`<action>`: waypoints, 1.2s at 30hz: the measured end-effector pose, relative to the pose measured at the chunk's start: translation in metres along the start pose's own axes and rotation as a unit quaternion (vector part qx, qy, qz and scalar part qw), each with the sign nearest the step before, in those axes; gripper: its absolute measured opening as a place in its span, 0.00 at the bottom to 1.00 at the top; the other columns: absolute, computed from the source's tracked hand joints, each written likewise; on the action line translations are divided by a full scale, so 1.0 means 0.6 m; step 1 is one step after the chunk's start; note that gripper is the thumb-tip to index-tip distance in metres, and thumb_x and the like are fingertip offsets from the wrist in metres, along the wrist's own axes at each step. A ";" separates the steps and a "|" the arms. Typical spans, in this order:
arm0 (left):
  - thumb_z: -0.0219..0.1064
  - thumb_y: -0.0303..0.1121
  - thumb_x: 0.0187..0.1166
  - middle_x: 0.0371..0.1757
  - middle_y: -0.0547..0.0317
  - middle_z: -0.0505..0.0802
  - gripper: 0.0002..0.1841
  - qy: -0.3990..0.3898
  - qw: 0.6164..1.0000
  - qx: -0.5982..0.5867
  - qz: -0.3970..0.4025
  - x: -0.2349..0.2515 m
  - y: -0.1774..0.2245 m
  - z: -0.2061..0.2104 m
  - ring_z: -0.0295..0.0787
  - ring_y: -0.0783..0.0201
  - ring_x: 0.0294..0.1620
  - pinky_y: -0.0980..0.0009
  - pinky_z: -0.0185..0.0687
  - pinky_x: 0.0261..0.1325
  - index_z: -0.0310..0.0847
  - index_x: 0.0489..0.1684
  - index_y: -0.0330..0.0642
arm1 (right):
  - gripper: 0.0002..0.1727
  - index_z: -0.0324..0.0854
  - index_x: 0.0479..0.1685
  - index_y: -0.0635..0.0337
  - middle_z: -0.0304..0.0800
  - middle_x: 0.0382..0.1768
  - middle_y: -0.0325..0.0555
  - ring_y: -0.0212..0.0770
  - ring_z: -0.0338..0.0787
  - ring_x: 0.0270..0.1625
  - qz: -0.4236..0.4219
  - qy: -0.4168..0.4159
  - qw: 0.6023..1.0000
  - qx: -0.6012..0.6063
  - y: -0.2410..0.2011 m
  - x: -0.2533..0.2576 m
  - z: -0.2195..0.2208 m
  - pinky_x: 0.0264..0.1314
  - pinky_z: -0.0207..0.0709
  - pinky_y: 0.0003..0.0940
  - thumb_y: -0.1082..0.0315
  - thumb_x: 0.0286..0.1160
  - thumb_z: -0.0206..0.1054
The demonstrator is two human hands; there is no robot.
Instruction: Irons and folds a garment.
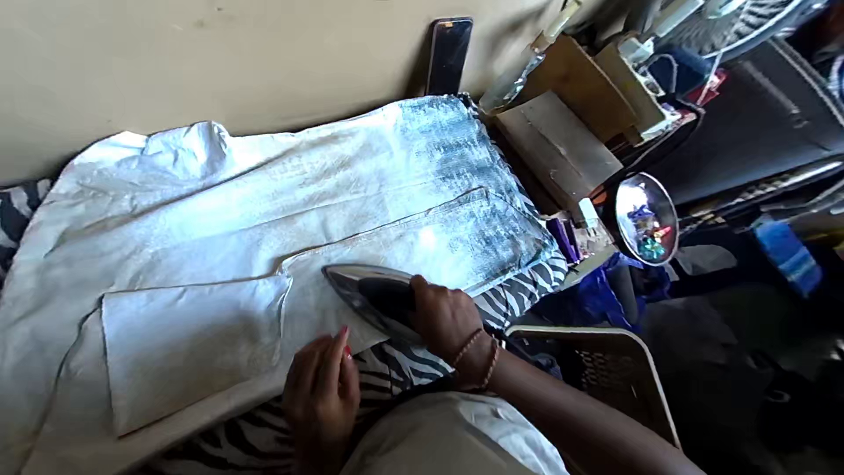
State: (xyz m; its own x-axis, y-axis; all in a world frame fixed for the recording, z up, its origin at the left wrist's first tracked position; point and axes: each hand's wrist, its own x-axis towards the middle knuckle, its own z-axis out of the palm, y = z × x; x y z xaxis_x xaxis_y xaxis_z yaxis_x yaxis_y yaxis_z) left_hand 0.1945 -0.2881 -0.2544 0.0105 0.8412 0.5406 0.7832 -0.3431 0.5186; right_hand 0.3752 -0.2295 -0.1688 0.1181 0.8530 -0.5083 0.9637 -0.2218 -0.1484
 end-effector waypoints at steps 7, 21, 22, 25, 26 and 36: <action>0.54 0.41 0.84 0.72 0.33 0.85 0.25 -0.136 0.989 0.040 0.028 -0.026 -0.053 0.073 0.76 0.31 0.78 0.40 0.66 0.78 0.83 0.70 0.33 | 0.25 0.80 0.66 0.70 0.92 0.46 0.73 0.75 0.92 0.54 0.163 0.095 0.981 0.049 0.148 0.020 -0.021 0.55 0.80 0.71 0.55 0.86 0.64; 0.61 0.29 0.81 0.73 0.51 0.89 0.17 -0.200 0.944 -0.011 0.263 0.000 0.033 0.180 0.81 0.46 0.78 0.45 0.67 0.82 0.89 0.63 0.40 | 0.25 0.77 0.67 0.68 0.91 0.46 0.70 0.73 0.92 0.53 0.187 0.108 0.973 0.082 0.184 0.077 -0.060 0.53 0.81 0.70 0.53 0.87 0.64; 0.60 0.27 0.80 0.73 0.51 0.89 0.18 -0.202 0.943 0.000 0.266 0.008 0.040 0.185 0.81 0.47 0.78 0.46 0.68 0.82 0.88 0.65 0.38 | 0.25 0.76 0.70 0.68 0.91 0.49 0.71 0.74 0.91 0.56 0.179 0.075 0.979 0.068 0.189 0.065 -0.062 0.56 0.80 0.70 0.54 0.88 0.62; 0.60 0.23 0.77 0.75 0.49 0.87 0.22 -0.219 0.940 0.020 0.260 0.016 0.054 0.197 0.81 0.46 0.79 0.45 0.68 0.82 0.84 0.70 0.34 | 0.23 0.78 0.70 0.67 0.91 0.49 0.74 0.76 0.90 0.57 0.192 0.076 0.976 0.064 0.254 0.063 -0.076 0.57 0.78 0.73 0.58 0.87 0.62; 0.58 0.23 0.79 0.77 0.47 0.86 0.22 -0.228 0.938 0.014 0.260 0.015 0.052 0.199 0.79 0.45 0.80 0.44 0.67 0.82 0.83 0.72 0.34 | 0.23 0.79 0.68 0.67 0.90 0.49 0.75 0.78 0.90 0.56 0.210 0.104 0.969 0.076 0.286 0.076 -0.082 0.54 0.78 0.75 0.57 0.87 0.63; 0.37 0.60 0.90 0.84 0.42 0.76 0.39 -0.305 0.933 0.067 0.180 -0.049 -0.019 0.085 0.64 0.46 0.89 0.40 0.47 0.89 0.71 0.82 0.34 | 0.12 0.89 0.43 0.62 0.92 0.29 0.61 0.69 0.93 0.36 -0.084 0.153 0.983 -0.052 0.364 0.112 -0.091 0.36 0.80 0.69 0.66 0.63 0.79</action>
State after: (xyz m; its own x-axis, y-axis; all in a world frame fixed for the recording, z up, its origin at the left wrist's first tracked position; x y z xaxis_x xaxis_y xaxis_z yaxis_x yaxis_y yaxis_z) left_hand 0.2170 -0.2876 -0.3097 0.6083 0.7763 0.1657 0.7302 -0.6291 0.2667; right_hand 0.6068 -0.1950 -0.1891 0.0063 0.9793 -0.2023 0.9933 -0.0295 -0.1120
